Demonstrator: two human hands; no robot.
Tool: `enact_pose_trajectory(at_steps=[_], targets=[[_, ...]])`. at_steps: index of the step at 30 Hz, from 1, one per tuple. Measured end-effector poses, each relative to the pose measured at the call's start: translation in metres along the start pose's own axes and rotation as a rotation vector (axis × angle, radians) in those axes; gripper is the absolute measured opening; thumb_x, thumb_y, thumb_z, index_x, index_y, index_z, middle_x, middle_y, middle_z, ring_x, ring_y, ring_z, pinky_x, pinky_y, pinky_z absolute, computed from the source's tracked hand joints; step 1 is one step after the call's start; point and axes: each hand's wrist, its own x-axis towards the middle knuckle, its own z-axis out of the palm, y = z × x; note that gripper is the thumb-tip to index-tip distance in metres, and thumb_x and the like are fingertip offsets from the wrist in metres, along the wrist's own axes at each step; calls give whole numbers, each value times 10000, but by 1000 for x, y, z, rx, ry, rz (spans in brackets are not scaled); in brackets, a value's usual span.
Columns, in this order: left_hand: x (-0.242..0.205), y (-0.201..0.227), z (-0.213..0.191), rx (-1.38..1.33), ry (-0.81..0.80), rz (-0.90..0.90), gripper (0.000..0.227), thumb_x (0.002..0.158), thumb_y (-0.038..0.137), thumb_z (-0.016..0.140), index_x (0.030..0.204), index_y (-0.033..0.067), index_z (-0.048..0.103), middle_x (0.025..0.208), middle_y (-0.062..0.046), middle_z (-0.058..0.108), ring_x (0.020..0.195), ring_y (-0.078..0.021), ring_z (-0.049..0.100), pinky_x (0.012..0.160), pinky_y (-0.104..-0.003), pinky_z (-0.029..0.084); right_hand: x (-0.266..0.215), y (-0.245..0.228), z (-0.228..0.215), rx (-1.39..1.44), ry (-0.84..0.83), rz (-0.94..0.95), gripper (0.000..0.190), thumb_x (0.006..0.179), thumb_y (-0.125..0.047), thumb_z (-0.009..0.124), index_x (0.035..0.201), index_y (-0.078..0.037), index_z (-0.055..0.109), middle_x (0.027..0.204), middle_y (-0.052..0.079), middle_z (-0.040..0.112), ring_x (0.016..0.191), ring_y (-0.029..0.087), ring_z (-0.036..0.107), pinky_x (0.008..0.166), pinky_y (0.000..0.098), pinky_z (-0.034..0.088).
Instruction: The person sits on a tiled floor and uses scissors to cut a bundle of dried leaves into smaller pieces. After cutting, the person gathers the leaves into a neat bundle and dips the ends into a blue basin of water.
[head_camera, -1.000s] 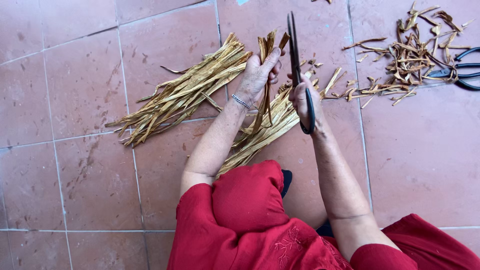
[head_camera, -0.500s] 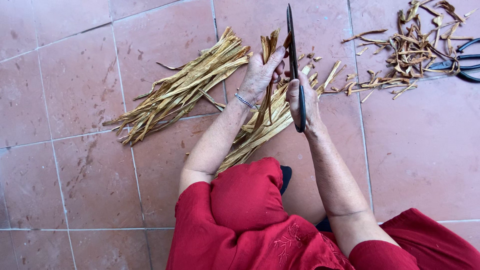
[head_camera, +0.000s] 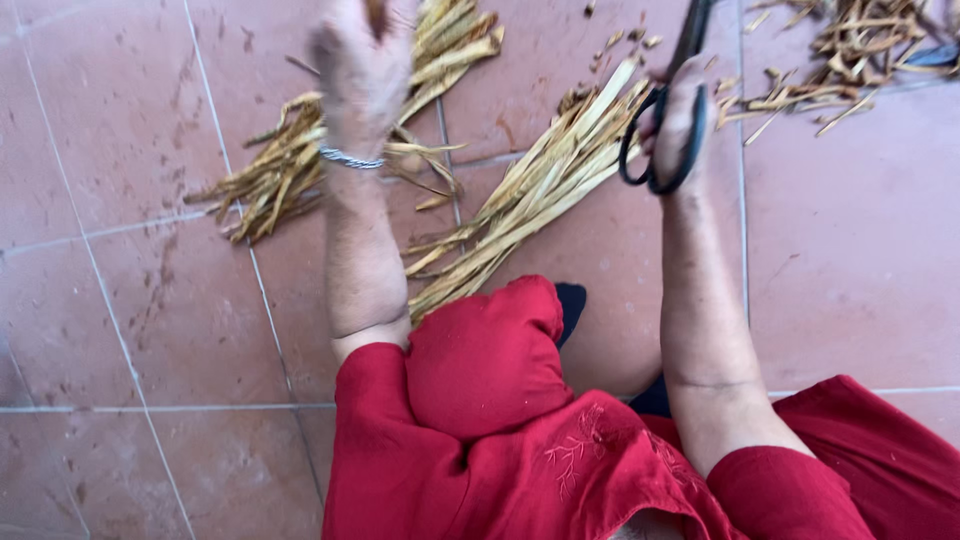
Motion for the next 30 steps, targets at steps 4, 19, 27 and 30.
enact_pose_trajectory(at_steps=[4,19,27,30], targets=[[-21,-18,-19,439,-52,130,275,998,301,787,862,75,709,618,-123,656,548,-301,659,522,-445,483,1,2,-14,75,-17,-38,833,1064,-736,361,1249,29,633,660,-9,549,517,71,470,482,226,366],[-151,-133,272,-55,-393,-174,243,797,230,807,885,48,672,826,-169,679,775,-357,681,728,-465,551,-10,14,-3,-30,-1,57,766,1062,-700,382,1243,-5,649,654,-19,571,502,54,481,461,214,383],[-91,-81,182,-793,-429,-712,294,858,255,771,1096,100,693,721,52,606,565,-68,513,473,-248,403,-13,33,23,-127,-201,148,710,1045,-669,364,1281,-47,611,724,-19,588,595,55,533,545,226,451],[-83,-66,162,-956,-444,-780,242,889,238,782,1060,80,715,666,57,519,495,-42,407,423,-206,287,-17,37,36,-243,-284,153,702,1037,-656,341,1345,-79,598,749,-19,608,629,70,557,589,246,480]])
